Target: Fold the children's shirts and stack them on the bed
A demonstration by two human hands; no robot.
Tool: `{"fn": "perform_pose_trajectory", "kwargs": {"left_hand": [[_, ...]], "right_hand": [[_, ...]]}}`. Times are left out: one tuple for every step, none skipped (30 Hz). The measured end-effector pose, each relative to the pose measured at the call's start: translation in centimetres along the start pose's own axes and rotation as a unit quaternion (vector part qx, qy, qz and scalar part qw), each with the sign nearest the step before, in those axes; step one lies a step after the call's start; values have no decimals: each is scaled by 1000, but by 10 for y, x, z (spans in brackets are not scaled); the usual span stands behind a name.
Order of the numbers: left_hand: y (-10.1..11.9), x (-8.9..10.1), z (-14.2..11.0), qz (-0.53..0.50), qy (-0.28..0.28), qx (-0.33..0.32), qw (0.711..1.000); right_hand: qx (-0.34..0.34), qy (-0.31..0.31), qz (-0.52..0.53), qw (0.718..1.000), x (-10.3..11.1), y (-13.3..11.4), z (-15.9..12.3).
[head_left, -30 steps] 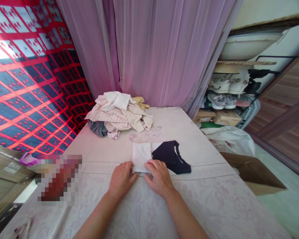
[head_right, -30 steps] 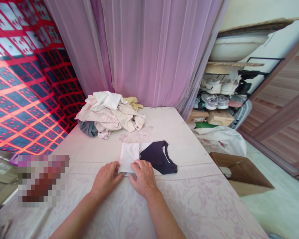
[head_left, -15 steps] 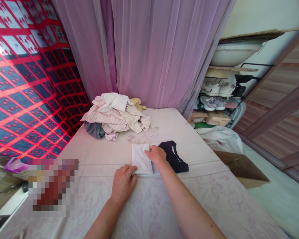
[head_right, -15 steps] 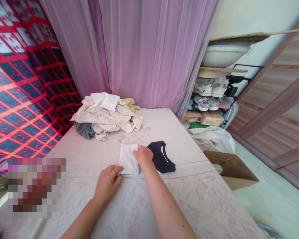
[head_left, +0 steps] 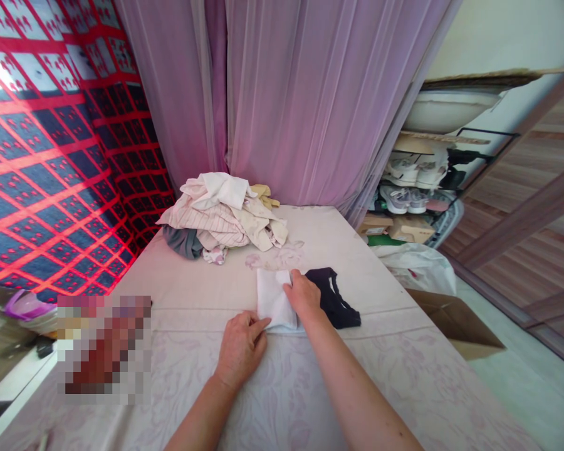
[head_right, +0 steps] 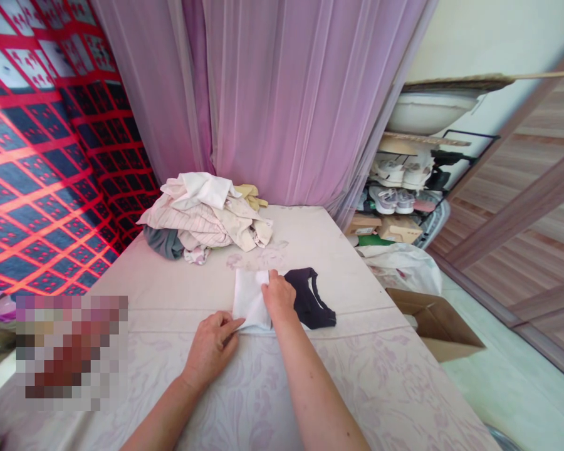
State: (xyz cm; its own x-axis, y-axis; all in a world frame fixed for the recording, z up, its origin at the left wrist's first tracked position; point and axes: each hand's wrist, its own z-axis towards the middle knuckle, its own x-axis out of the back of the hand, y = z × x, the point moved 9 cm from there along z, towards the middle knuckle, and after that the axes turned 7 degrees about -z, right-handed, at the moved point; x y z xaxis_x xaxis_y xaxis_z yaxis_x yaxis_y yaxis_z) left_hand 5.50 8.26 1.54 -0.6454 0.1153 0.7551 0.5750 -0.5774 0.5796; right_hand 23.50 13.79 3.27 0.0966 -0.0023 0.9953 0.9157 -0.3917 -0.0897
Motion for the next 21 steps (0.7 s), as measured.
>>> {"fn": "perform_pose_trajectory", "kwargs": {"left_hand": [[0,1,0,-12,1,3,1000],[-1,2,0,-31,2,6,999],[-2,3,1,-56,4,13,998],[-6,4,2,-83,7,24,996],[-11,5,3,-110,10,44,993],[-19,6,5,-132,13,71,989],[-28,8,8,-146,16,100,984],[-36,11,11,-148,20,122,981],[-42,14,16,-141,22,132,981],[-45,17,23,-126,19,125,984],[-46,20,31,-105,14,103,989],[-45,22,40,-82,-3,72,994],[-43,22,49,-55,-25,43,997],[-42,21,57,-25,-49,17,998],[-41,19,65,6,-75,-6,997],[-41,17,72,36,-98,-25,994],[-40,14,78,64,-117,-43,990],[-39,11,84,88,-132,-60,985],[-38,9,88,108,-143,-77,981],[-37,6,92,126,-151,-93,976],[-35,4,95,141,-156,-109,972]], "right_hand": [[4,29,6,1000,5,0,-3],[14,63,17,998,11,-2,-7],[35,97,34,994,17,-4,-14],[67,125,55,988,22,-9,-23],[113,140,78,981,23,-16,-33],[167,141,102,970,22,-24,-45],[223,131,123,958,18,-33,-59],[275,116,138,944,12,-41,-73],[309,103,146,934,5,-48,-86],[321,98,148,930,0,-51,-97],[318,95,143,932,-5,-53,-104],[304,94,134,939,-10,-55,-109],[284,94,122,946,-13,-56,-112],[262,91,108,955,-15,-58,-113],[242,87,93,962,-17,-60,-112],[224,81,78,968,-17,-62,-111],[208,76,64,973,-17,-65,-108],[196,71,50,977,-17,-67,-106],[188,67,38,979,-17,-69,-104],[183,64,30,981,-18,-70,-102],[181,62,24,981,-18,-72,-101]]}}
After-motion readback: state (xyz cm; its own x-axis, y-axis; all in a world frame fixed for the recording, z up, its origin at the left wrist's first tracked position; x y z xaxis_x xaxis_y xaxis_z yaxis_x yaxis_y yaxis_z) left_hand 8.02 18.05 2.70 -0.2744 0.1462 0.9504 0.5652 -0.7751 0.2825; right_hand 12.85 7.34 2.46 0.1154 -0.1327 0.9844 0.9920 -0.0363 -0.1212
